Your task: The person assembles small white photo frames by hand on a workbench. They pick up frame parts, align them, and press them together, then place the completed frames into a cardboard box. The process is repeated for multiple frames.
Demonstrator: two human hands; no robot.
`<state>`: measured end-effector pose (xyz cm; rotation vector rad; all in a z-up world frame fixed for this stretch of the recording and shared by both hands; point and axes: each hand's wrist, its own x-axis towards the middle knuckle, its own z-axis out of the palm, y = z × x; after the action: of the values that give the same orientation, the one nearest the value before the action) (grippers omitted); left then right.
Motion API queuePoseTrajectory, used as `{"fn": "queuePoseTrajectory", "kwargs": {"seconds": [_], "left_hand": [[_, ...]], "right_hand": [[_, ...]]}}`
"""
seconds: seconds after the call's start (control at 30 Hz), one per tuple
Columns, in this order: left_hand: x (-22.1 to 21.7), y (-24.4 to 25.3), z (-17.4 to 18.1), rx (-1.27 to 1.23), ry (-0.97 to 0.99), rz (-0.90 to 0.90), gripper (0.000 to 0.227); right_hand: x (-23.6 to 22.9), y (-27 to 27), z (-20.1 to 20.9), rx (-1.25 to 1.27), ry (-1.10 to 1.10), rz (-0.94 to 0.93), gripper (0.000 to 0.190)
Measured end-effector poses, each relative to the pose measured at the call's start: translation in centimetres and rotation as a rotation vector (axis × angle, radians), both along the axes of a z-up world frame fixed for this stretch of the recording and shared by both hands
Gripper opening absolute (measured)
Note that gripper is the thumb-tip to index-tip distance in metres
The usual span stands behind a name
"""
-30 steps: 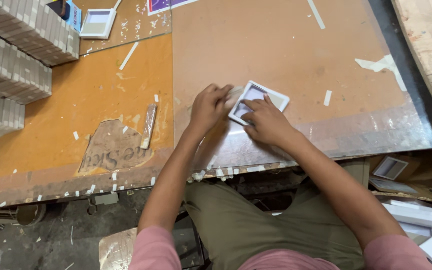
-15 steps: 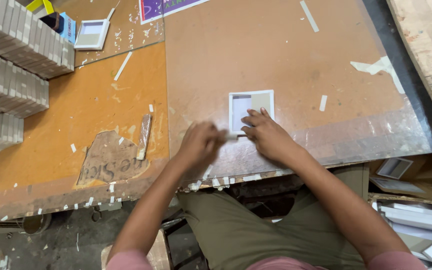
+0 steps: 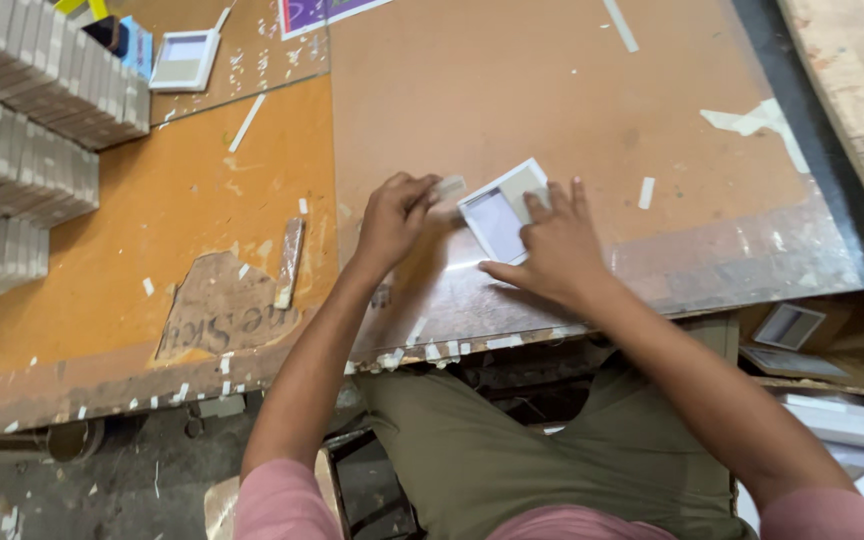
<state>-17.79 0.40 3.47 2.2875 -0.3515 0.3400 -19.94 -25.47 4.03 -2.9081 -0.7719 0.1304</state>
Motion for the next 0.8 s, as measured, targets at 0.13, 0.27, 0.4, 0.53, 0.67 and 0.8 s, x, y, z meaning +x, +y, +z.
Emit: {"fn": "queuePoseTrajectory", "kwargs": {"seconds": [0.13, 0.27, 0.4, 0.53, 0.67, 0.8], "left_hand": [[3.8, -1.5, 0.1, 0.086, -0.017, -0.054, 0.025], [5.7, -2.3, -0.3, 0.058, 0.002, -0.105, 0.026], [6.3, -3.5, -1.4, 0.278, 0.036, -0.165, 0.018], [3.9, -2.8, -1.7, 0.297, 0.033, -0.233, 0.026], [-1.2, -0.7, -1.7, 0.314, 0.081, -0.201, 0.024], [-4.8, 1.1, -2.2, 0.304, 0.160, -0.119, 0.022]], "right_hand": [[0.0, 1.7, -2.4, 0.213, -0.073, 0.024, 0.048], [0.9, 0.5, -3.8, 0.313, -0.047, 0.168, 0.038], [1.1, -0.8, -4.1, 0.367, 0.006, 0.205, 0.036], [1.2, -0.6, -3.8, 0.393, 0.009, 0.205, 0.037], [1.5, -0.9, -3.6, 0.405, 0.021, 0.205, 0.040], [1.1, -0.7, -3.1, 0.452, 0.009, 0.218, 0.039]]}}
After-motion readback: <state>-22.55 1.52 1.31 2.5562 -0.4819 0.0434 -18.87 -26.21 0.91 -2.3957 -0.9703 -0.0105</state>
